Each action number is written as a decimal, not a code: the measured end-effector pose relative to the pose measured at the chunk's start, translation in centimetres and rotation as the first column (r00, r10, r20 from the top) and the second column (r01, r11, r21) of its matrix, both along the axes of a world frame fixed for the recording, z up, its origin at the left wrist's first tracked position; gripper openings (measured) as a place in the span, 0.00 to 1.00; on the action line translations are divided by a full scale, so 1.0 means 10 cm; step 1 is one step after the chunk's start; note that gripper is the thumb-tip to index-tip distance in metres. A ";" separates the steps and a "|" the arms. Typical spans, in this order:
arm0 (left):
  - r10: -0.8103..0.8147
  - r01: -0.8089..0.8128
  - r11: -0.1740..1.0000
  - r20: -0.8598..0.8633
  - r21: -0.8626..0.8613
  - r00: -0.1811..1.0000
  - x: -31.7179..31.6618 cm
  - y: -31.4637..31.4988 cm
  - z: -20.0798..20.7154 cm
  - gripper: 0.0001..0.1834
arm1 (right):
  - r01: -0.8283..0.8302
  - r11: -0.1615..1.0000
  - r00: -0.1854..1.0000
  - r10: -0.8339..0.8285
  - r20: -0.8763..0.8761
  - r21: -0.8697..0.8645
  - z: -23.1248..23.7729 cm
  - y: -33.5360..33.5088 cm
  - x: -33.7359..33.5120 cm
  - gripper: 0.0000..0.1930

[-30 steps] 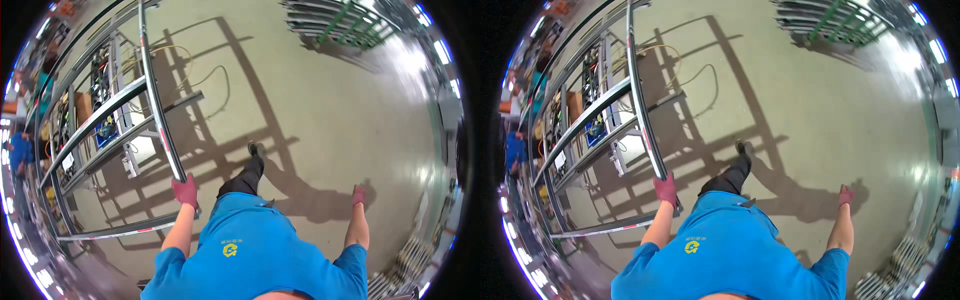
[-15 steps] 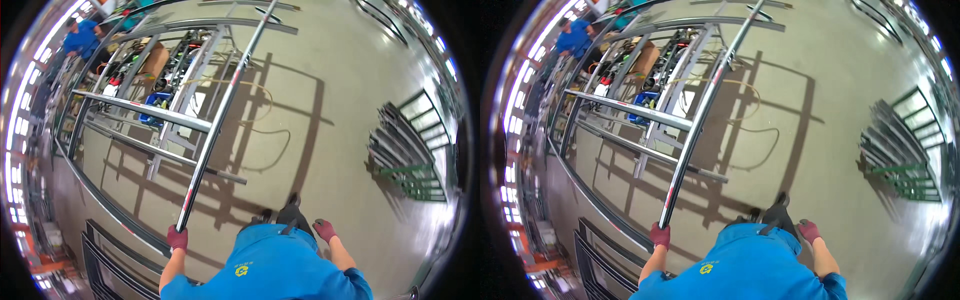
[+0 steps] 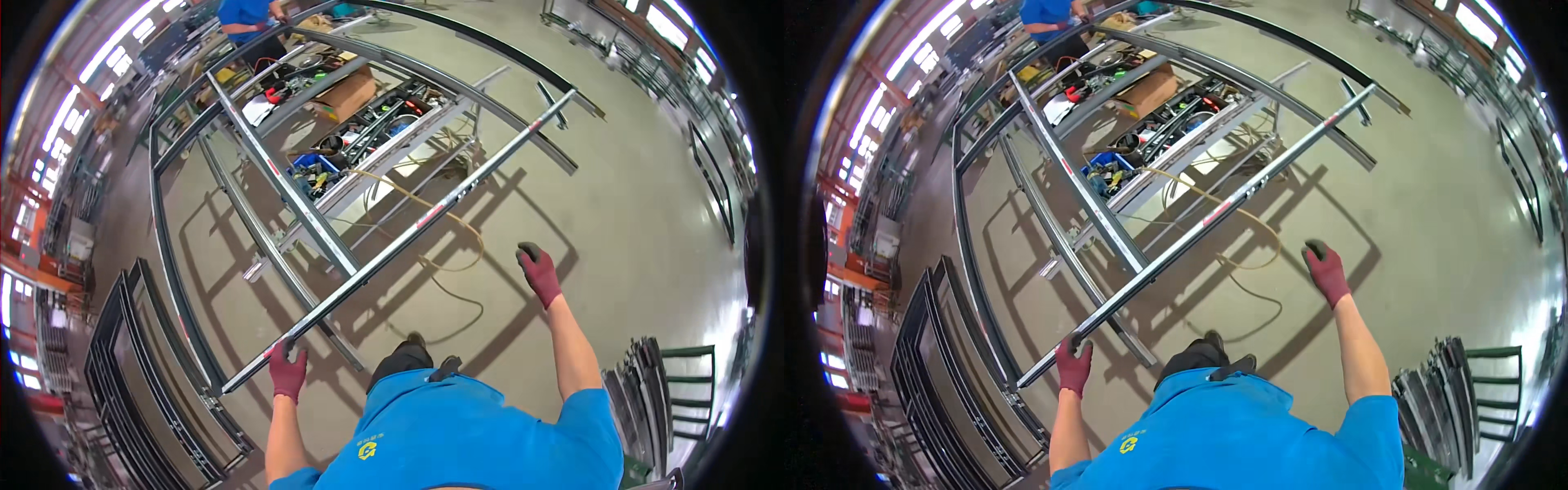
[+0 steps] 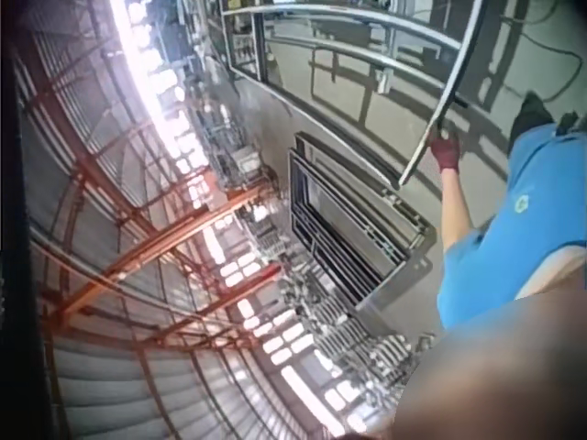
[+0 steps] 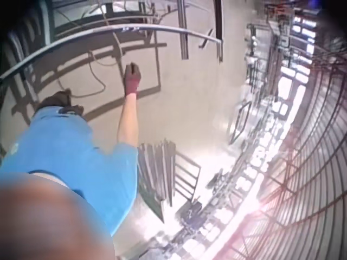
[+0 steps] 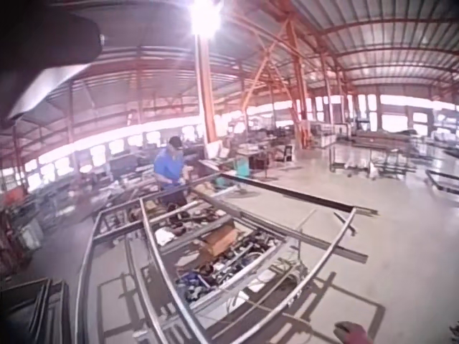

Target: Assembling and fastening components of a metal frame structure using a pneumatic screwdriver and a power drill.

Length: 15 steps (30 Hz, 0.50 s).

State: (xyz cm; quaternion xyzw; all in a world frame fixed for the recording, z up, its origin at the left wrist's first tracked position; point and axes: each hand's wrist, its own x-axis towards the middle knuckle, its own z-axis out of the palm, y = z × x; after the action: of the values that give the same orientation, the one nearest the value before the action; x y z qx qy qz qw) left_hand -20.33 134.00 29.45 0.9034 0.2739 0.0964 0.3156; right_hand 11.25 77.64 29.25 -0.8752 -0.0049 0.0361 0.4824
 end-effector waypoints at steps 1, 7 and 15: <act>0.022 -0.022 1.000 0.002 -0.004 1.000 0.17 -0.07 -0.05 0.24 | -0.022 1.000 1.000 0.022 0.002 -0.004 0.26 0.24 0.22 0.22; 0.016 -0.015 1.000 0.183 -0.006 0.983 1.78 -0.05 -0.35 0.33 | -0.392 0.917 0.919 0.394 -0.021 0.070 0.37 1.02 1.31 0.22; 0.309 -0.316 0.943 -0.084 -0.101 0.948 3.49 0.42 -1.21 0.57 | -0.560 0.818 0.828 0.555 -0.078 -0.130 0.23 1.87 2.97 0.21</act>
State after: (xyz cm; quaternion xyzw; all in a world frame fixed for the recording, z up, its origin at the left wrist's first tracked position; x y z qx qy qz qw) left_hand 14.59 138.25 17.32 0.8320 0.4291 0.0992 0.3375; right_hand 40.99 96.36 31.55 -0.8678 -0.2492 0.1918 0.3848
